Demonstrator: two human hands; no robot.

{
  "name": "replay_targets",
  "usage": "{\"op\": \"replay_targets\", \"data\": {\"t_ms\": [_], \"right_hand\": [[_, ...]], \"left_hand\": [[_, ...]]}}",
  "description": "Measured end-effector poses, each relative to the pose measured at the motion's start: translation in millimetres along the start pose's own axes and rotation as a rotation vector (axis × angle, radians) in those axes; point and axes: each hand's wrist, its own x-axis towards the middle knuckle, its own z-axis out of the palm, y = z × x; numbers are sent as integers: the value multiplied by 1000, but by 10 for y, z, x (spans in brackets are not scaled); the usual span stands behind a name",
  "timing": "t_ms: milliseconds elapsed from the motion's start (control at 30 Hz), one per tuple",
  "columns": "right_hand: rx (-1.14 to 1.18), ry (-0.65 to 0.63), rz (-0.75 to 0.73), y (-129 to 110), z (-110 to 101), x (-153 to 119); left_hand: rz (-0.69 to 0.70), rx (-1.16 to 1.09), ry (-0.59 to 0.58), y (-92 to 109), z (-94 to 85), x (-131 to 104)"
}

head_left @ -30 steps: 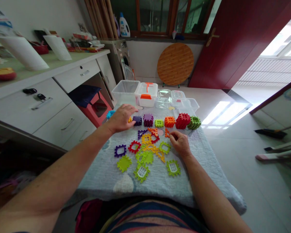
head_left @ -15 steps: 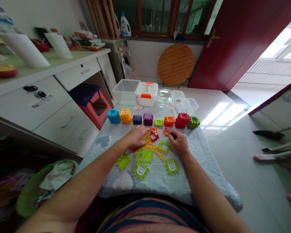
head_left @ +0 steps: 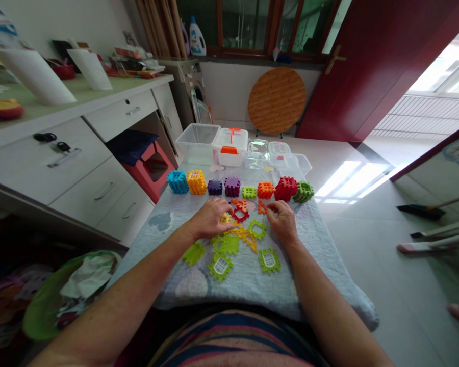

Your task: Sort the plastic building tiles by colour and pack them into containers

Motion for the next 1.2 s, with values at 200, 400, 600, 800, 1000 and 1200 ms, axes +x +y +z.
{"op": "replay_targets", "data": {"t_ms": [200, 400, 600, 800, 1000, 1200], "right_hand": [[-84, -101, -105, 86, 42, 4], [-194, -208, -118, 70, 65, -27], [-223, -174, -49, 55, 13, -14], [-168, -73, -104, -62, -45, -26], [-51, -367, -293, -240, 43, -84], [-74, -346, -231, -118, 85, -66]], "left_hand": [[24, 2, 5, 59, 168, 140], [-10, 34, -38, 139, 397, 315], [109, -155, -64, 281, 334, 276], [8, -323, 84, 257, 189, 122], [-174, -145, 192, 27, 95, -122], [-312, -48, 189, -174, 56, -443]]}}
